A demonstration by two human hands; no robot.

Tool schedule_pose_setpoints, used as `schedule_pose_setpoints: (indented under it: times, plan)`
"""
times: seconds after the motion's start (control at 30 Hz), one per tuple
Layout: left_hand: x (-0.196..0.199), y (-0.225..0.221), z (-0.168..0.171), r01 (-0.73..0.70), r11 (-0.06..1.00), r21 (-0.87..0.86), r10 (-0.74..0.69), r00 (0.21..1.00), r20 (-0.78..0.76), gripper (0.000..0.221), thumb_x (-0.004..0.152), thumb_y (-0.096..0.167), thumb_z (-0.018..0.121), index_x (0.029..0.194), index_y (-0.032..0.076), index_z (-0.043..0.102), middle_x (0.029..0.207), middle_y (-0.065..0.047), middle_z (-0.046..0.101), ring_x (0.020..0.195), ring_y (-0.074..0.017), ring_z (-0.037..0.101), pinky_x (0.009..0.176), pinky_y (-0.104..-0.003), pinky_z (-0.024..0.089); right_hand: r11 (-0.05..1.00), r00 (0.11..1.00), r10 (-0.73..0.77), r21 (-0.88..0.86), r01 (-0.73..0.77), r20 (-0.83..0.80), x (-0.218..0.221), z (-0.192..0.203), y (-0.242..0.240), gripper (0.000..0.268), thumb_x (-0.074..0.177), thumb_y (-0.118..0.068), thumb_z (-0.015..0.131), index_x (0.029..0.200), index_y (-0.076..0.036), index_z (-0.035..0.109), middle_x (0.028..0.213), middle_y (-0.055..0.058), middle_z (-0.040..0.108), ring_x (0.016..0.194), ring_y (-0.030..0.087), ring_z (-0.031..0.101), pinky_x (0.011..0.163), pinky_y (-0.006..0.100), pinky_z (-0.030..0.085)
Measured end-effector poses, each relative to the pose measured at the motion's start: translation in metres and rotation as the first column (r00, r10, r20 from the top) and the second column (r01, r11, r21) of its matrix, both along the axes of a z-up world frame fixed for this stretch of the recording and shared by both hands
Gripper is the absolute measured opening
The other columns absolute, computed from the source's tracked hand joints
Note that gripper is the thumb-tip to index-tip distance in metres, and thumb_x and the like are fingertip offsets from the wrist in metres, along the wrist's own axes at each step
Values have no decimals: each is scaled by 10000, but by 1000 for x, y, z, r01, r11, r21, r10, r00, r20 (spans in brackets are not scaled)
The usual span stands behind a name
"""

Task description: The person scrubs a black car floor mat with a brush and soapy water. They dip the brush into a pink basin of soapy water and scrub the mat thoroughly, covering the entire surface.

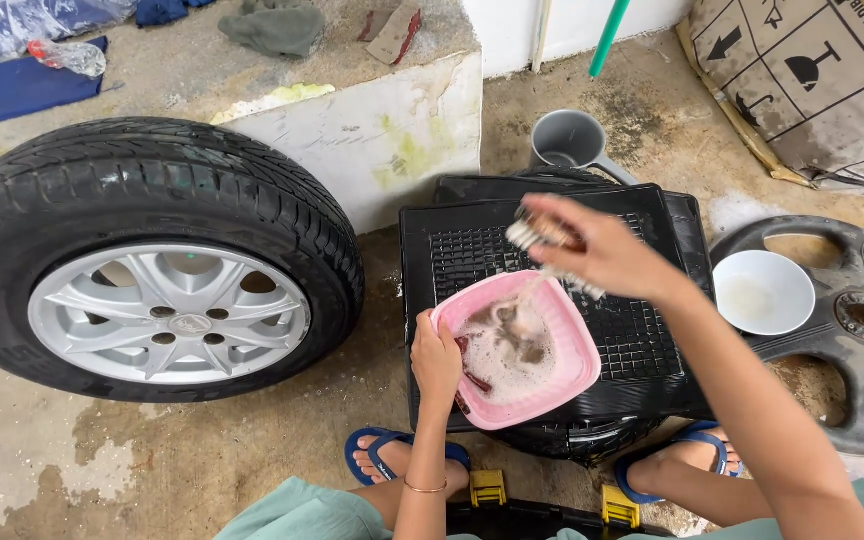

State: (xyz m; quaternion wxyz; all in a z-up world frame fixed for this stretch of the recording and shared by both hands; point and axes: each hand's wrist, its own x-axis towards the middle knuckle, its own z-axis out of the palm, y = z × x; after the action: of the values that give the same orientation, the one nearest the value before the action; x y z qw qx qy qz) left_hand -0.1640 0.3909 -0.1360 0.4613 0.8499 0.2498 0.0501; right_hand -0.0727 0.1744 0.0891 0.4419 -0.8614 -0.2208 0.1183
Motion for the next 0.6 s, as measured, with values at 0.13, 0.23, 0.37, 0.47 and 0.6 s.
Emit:
schedule_pose_setpoints:
  times: [0.13, 0.23, 0.37, 0.47, 0.6]
  plan:
    - [0, 0, 0, -3, 1000, 18, 3, 1000, -14, 272, 1044, 288, 431, 1259, 149, 525, 1223, -184, 672, 1106, -476, 656, 900, -603, 539, 994, 972, -79, -60, 95, 222, 24, 22, -30, 645, 900, -255, 741, 1493, -107, 537, 1346, 226, 612, 1232, 465, 577, 1021, 616, 431]
    - [-2, 0, 5, 2, 1000, -2, -2, 1000, -22, 277, 1042, 280, 428, 1261, 144, 528, 1239, -187, 668, 1112, -487, 650, 911, -604, 535, 990, 873, -95, -47, 134, 479, 32, 34, -45, 645, 915, -250, 794, 1502, -83, 582, 1214, 247, 659, 1091, 459, 644, 915, 555, 503]
    - [-1, 0, 8, 36, 999, 15, -35, 998, -45, 328, 1048, 279, 387, 1301, 103, 500, 1248, -156, 661, 1060, -386, 645, 834, -508, 512, 964, 847, -95, -165, 210, 524, 29, 50, -48, 729, 957, -289, 719, 1594, -97, 423, 1302, 209, 642, 997, 284, 632, 827, 436, 547]
    - [-1, -1, 7, 19, 1000, 4, -19, 999, -30, 302, 1042, 265, 412, 1283, 116, 518, 1236, -178, 667, 1083, -438, 648, 870, -556, 523, 970, 867, -196, -39, 240, 458, 18, 32, -26, 711, 917, -284, 786, 1526, -92, 472, 1222, 228, 648, 1014, 376, 652, 807, 502, 560]
    - [0, -2, 8, -13, 1000, -11, 12, 1000, -26, 271, 1036, 258, 435, 1250, 132, 544, 1218, -189, 677, 1109, -488, 654, 905, -600, 536, 990, 993, -108, -89, 111, 37, -10, -24, 12, 467, 878, -220, 726, 1249, -112, 464, 1075, 198, 709, 983, 467, 699, 744, 624, 565]
